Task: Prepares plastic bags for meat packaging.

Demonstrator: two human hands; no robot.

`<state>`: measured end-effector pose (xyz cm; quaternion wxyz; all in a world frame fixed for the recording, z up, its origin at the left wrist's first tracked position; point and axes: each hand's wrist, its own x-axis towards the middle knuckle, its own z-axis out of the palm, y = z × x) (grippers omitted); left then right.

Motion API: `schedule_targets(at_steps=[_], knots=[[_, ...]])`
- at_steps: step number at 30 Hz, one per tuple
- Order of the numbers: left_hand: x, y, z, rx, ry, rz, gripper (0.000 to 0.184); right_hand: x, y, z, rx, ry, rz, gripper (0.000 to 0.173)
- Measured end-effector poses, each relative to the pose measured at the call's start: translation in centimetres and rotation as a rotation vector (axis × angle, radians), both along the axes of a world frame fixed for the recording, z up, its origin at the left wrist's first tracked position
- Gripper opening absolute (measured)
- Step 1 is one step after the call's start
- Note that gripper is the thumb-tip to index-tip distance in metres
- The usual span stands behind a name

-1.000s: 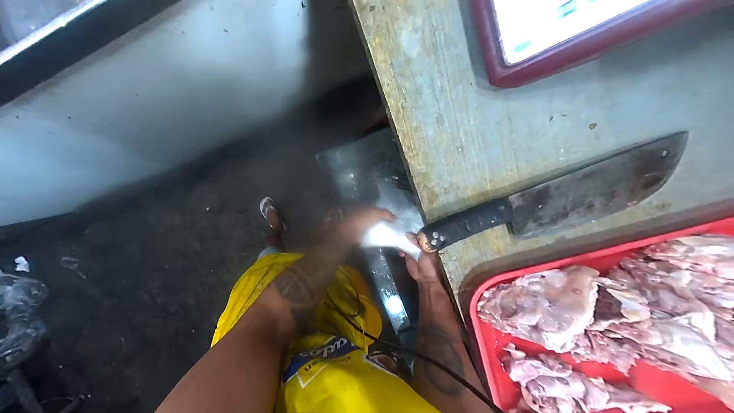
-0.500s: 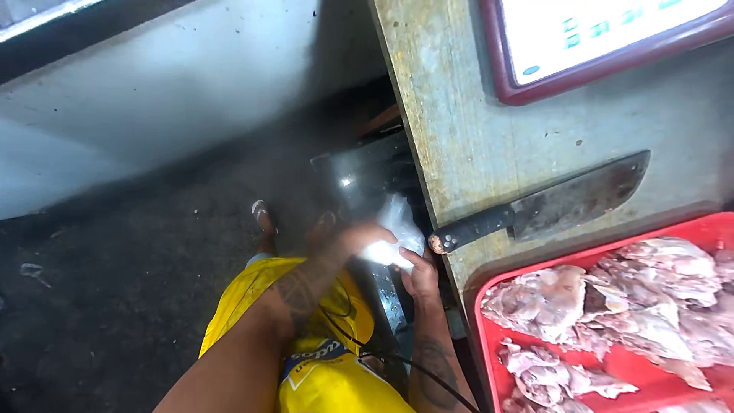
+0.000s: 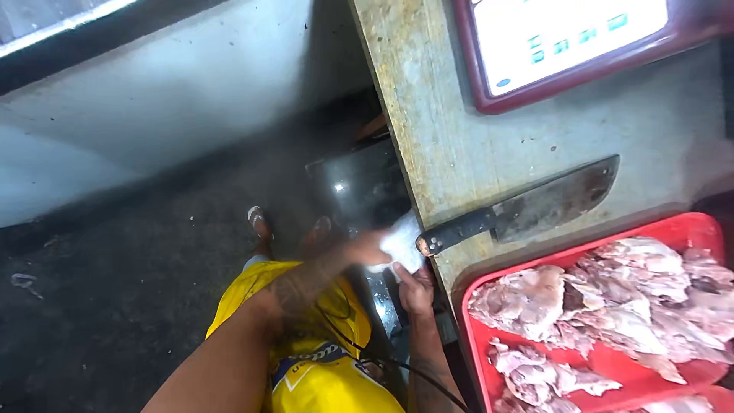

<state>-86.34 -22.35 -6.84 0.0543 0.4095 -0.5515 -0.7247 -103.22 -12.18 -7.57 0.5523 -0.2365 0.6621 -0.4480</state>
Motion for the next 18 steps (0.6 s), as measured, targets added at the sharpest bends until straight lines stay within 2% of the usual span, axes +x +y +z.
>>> schedule_targets(at_steps=[2, 5, 9, 12, 16, 17, 18], knots=[[0.7, 1.1, 0.0, -0.108, -0.009, -0.071, 0.058, 0.2, 1.1, -0.7, -0.031, -0.036, -0.038, 0.043], [2.1, 3.5, -0.4, -0.278, 0.069, -0.065, 0.047, 1.3, 1.9, -0.6, -0.061, -0.059, -0.052, 0.040], [4.3, 5.9, 0.6, -0.420, 0.182, 0.022, 0.046, 3.9, 2.1, 1.3, -0.150, -0.025, -0.051, 0.067], [6.7, 6.2, 2.6, -0.486, 0.187, 0.034, 0.038, 6.5, 1.6, 3.0, -0.248, -0.077, -0.078, 0.085], [11.0, 6.1, 5.2, -0.570, 0.244, 0.081, 0.033, 10.6, 1.4, 6.1, -0.250, -0.014, -0.057, 0.100], [12.4, 6.1, 5.8, -0.578, 0.251, 0.102, 0.031, 11.7, 1.3, 6.9, -0.250, 0.040, -0.011, 0.100], [13.8, 6.3, 6.5, -0.581, 0.250, 0.116, 0.030, 12.8, 1.1, 7.8, -0.231, 0.127, 0.045, 0.093]])
